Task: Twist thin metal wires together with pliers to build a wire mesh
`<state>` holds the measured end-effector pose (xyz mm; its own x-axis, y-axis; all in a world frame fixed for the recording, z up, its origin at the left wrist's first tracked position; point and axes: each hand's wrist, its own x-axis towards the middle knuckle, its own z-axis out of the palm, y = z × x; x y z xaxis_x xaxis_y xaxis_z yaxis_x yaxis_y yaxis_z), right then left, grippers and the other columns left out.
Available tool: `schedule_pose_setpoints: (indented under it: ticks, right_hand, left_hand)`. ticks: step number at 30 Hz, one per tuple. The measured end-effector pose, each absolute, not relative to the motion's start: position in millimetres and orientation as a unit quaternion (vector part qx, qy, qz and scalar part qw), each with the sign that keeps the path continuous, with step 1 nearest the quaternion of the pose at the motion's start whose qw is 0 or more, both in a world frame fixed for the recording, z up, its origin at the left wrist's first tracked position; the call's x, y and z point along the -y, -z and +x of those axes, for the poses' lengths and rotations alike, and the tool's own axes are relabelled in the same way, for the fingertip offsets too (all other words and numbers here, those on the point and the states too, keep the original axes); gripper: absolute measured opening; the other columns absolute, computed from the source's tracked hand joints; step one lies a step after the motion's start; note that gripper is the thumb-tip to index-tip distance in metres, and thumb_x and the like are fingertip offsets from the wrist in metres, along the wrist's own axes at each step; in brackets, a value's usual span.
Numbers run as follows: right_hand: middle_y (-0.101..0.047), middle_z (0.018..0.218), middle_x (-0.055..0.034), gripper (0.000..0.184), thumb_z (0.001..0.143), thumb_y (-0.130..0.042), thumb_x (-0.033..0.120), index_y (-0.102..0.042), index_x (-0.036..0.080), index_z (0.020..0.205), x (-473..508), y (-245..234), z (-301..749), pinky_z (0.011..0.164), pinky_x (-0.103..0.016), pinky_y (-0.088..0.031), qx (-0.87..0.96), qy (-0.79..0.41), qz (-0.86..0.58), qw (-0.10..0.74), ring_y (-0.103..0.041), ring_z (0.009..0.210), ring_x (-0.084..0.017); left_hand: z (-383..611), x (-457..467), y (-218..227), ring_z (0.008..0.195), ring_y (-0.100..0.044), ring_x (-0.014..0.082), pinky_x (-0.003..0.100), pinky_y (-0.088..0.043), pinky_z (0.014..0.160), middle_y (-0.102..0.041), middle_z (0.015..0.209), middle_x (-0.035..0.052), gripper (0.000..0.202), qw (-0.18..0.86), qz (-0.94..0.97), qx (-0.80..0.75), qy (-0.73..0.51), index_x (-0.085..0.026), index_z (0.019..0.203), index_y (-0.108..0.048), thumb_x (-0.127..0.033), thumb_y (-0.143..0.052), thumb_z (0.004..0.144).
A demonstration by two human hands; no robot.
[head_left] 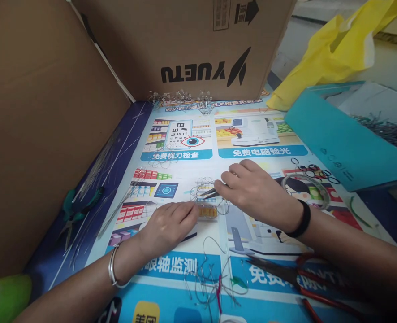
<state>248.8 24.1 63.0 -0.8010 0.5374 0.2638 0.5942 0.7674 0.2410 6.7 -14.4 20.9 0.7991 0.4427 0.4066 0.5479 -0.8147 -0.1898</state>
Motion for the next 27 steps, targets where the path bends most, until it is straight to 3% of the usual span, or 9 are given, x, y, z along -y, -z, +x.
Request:
schedule_pose_setpoints:
  ticks: [18, 27]
  right_hand:
    - [-0.058, 0.074, -0.0062, 0.020, 0.088, -0.042, 0.008, -0.060, 0.017, 0.084, -23.0, -47.9, 242.2, 0.062, -0.035, -0.021, 0.945, 0.155, -0.273, 0.089, -0.043, 0.071, -0.018]
    - [-0.057, 0.073, -0.0062, 0.021, 0.088, -0.041, 0.008, -0.061, 0.017, 0.086, -19.0, -45.2, 240.3, 0.062, -0.035, -0.022, 0.939, 0.168, -0.278, 0.114, -0.042, 0.069, -0.018]
  left_hand:
    - [0.9, 15.5, -9.8, 0.090, -0.065, 0.0179, 0.031, -0.056, 0.076, -0.068, 0.102, 0.0080, 0.025, 0.110, -0.927, 0.297, 0.202, -0.014, 0.106, -0.055, -0.009, -0.057, 0.082]
    - [2.9, 15.8, -14.5, 0.085, -0.066, 0.0198, 0.032, -0.057, 0.070, -0.069, 0.097, 0.0104, 0.023, 0.125, -0.931, 0.275, 0.206, -0.012, 0.103, -0.056, -0.009, -0.060, 0.080]
